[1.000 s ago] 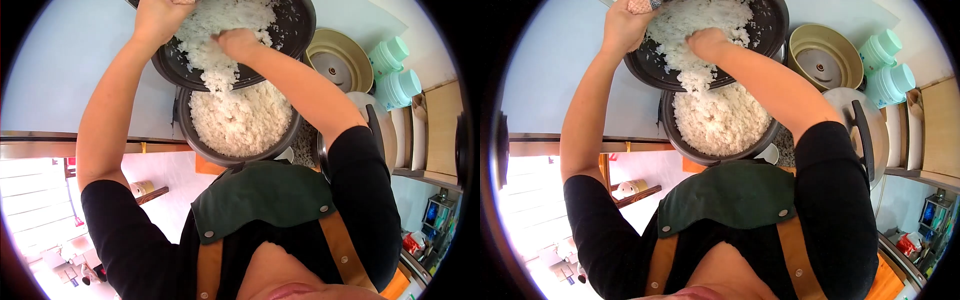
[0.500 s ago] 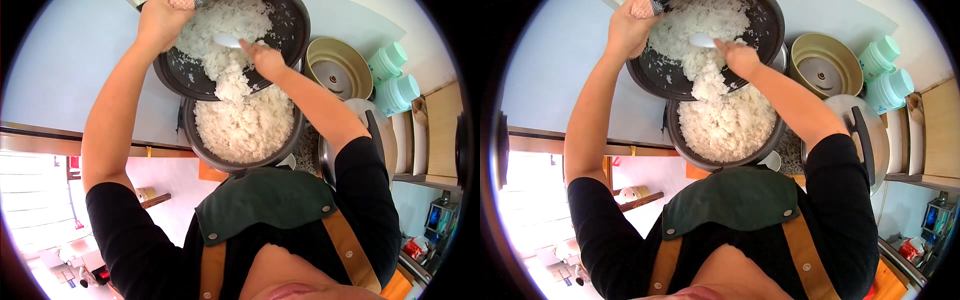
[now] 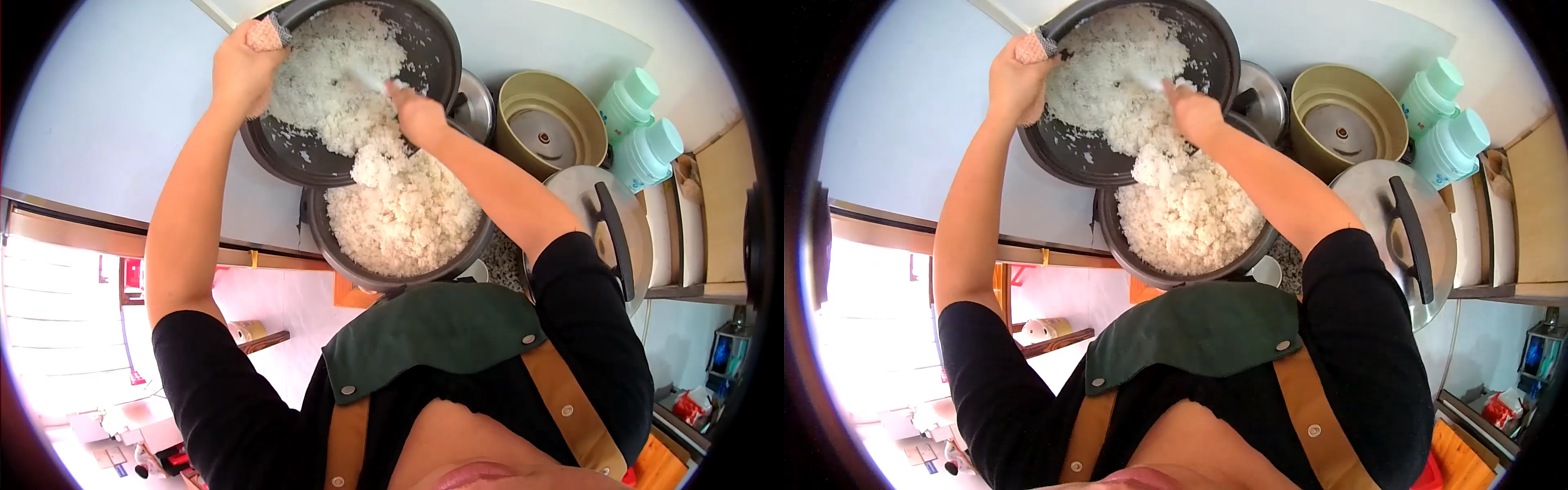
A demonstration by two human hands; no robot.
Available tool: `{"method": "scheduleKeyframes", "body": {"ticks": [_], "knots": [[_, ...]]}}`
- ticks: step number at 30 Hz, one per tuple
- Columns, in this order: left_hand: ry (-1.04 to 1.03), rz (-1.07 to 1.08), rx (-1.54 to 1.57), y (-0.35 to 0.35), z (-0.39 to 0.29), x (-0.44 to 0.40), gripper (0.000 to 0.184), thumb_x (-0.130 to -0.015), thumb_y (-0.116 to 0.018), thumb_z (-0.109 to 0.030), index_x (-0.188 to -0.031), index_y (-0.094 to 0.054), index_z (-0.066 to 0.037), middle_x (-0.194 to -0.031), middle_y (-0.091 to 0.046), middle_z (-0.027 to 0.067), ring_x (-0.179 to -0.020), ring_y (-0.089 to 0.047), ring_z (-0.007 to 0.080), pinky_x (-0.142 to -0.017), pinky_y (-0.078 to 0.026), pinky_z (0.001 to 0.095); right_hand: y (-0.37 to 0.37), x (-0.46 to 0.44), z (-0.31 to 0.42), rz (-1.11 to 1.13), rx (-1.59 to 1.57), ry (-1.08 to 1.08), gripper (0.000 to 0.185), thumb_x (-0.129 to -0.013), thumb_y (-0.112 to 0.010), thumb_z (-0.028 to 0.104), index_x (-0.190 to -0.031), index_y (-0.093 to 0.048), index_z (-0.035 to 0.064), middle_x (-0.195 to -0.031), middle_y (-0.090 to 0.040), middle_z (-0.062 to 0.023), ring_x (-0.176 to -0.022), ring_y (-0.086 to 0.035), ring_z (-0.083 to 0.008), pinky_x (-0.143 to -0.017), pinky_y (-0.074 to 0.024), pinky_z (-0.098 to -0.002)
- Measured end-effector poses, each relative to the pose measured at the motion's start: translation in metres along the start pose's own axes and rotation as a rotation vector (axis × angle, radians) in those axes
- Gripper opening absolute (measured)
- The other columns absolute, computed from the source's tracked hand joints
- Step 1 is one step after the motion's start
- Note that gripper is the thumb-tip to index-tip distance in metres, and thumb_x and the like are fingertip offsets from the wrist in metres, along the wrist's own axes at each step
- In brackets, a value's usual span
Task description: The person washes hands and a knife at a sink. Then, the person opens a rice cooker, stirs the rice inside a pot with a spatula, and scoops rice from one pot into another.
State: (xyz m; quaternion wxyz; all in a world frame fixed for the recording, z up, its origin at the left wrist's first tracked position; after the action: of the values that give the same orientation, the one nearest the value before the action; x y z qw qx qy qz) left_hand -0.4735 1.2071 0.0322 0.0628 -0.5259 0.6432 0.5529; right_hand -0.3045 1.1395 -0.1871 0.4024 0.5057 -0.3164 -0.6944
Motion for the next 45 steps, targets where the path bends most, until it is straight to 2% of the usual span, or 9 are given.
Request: {"method": "scheduleKeyframes", "body": {"ticks": [2, 5, 9, 14, 16, 22, 32, 36, 45], "knots": [[0.008, -0.004, -0.011, 0.003, 0.000, -0.002, 0.033, -0.064, -0.072, -0.019, -0.092, -0.061, -0.006, -0.080, -0.064, 0.0092, -0.073, -0.060, 0.0206, -0.069, -0.046, 0.0316, 0.003, -0.004, -0.021, -0.174, -0.116, -0.162, 0.049, -0.080, -0.048, 0.005, -0.128, -0.038, 0.0019, -0.099, -0.059, -0.0158, -0.083, -0.062, -0.0291, -0.069, -0.0508, -0.0375], [0.005, 0.001, -0.012, 0.009, -0.010, -0.005, 0.034, -0.063, -0.072, -0.020, -0.091, -0.061, -0.006, -0.080, -0.064, 0.0089, -0.073, -0.060, 0.0200, -0.069, -0.046, 0.0315, -0.021, -0.004, 0.006, 0.119, -0.135, -0.243, 0.042, -0.083, -0.044, 0.008, -0.124, -0.041, 0.0005, -0.099, -0.060, -0.0167, -0.086, -0.062, -0.0285, -0.071, -0.0507, -0.0371], [0.018, 0.021, -0.050, 0.013, -0.013, -0.006, 0.036, -0.064, -0.073, -0.017, -0.096, -0.061, -0.003, -0.084, -0.064, 0.0078, -0.076, -0.060, 0.0168, -0.071, -0.046, 0.0294, -0.020, 0.005, 0.049, 0.293, -0.003, -0.052, 0.039, -0.084, -0.044, 0.010, -0.122, -0.043, 0.0002, -0.099, -0.060, -0.0164, -0.091, -0.062, -0.0275, -0.073, -0.0508, -0.0362], [0.023, -0.016, -0.030, 0.017, -0.003, -0.007, 0.033, -0.065, -0.073, -0.018, -0.091, -0.061, -0.003, -0.081, -0.064, 0.0078, -0.073, -0.060, 0.0180, -0.070, -0.046, 0.0301, 0.005, 0.007, 0.026, 0.169, 0.018, -0.077, 0.035, -0.083, -0.044, 0.008, -0.118, -0.047, 0.0030, -0.099, -0.061, -0.0158, -0.088, -0.062, -0.0287, -0.073, -0.0510, -0.0375], [0.056, 0.004, -0.059, 0.020, 0.000, -0.003, 0.036, -0.065, -0.074, -0.015, -0.096, -0.061, -0.002, -0.085, -0.064, 0.0070, -0.076, -0.059, 0.0148, -0.070, -0.046, 0.0283, 0.020, 0.002, -0.025, 0.052, -0.016, -0.302, 0.034, -0.081, -0.044, 0.009, -0.115, -0.051, 0.0023, -0.096, -0.063, -0.0166, -0.087, -0.063, -0.0298, -0.073, -0.0511, -0.0376], [0.047, -0.008, 0.079, 0.018, -0.017, 0.006, 0.033, -0.066, -0.073, -0.012, -0.095, -0.061, -0.002, -0.083, -0.064, 0.0054, -0.075, -0.058, 0.0125, -0.070, -0.046, 0.0269, -0.019, 0.004, -0.008, 0.286, -0.068, -0.293, 0.019, -0.076, -0.053, 0.007, -0.087, -0.065, -0.0020, -0.094, -0.064, -0.0198, -0.090, -0.063, -0.0309, -0.076, -0.0505, -0.0372], [-0.043, 0.040, -0.002, -0.005, -0.004, 0.016, 0.031, -0.065, -0.070, -0.013, -0.095, -0.060, -0.007, -0.084, -0.064, 0.0075, -0.077, -0.060, 0.0218, -0.070, -0.046, 0.0304, -0.035, 0.043, 0.037, 0.472, -0.186, 0.007, 0.027, -0.073, -0.054, 0.005, -0.099, -0.061, 0.0005, -0.092, -0.063, -0.0208, -0.091, -0.061, -0.0308, -0.077, -0.0489, -0.0393], [-0.024, -0.007, -0.030, 0.007, -0.004, 0.025, 0.032, -0.066, -0.070, -0.014, -0.095, -0.060, -0.008, -0.085, -0.064, 0.0083, -0.078, -0.060, 0.0235, -0.071, -0.046, 0.0309, -0.034, 0.018, -0.027, 0.314, -0.173, -0.267, 0.028, -0.076, -0.049, 0.008, -0.101, -0.060, 0.0018, -0.096, -0.062, -0.0198, -0.092, -0.060, -0.0327, -0.078, -0.0481, -0.0401], [-0.194, -0.081, 0.031, 0.016, -0.028, 0.026, 0.031, -0.065, -0.071, -0.015, -0.094, -0.061, -0.008, -0.086, -0.064, 0.0092, -0.079, -0.060, 0.0264, -0.071, -0.047, 0.0314, -0.068, -0.010, -0.006, 0.419, -0.318, -0.132, 0.026, -0.082, -0.047, 0.012, -0.102, -0.062, 0.0077, -0.095, -0.062, -0.0205, -0.087, -0.059, -0.0350, -0.077, -0.0459, -0.0367]]}}
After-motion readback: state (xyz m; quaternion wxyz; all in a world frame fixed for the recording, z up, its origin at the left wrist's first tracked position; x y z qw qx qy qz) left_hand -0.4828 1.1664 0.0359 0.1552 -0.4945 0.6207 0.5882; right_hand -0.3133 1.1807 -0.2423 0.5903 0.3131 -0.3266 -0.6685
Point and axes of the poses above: each hand's wrist, its own x-axis away from the middle knuckle, its own y-axis out of the back of the hand, z = x × y, the point moved 9 cm from there along -x, towards the middle knuckle
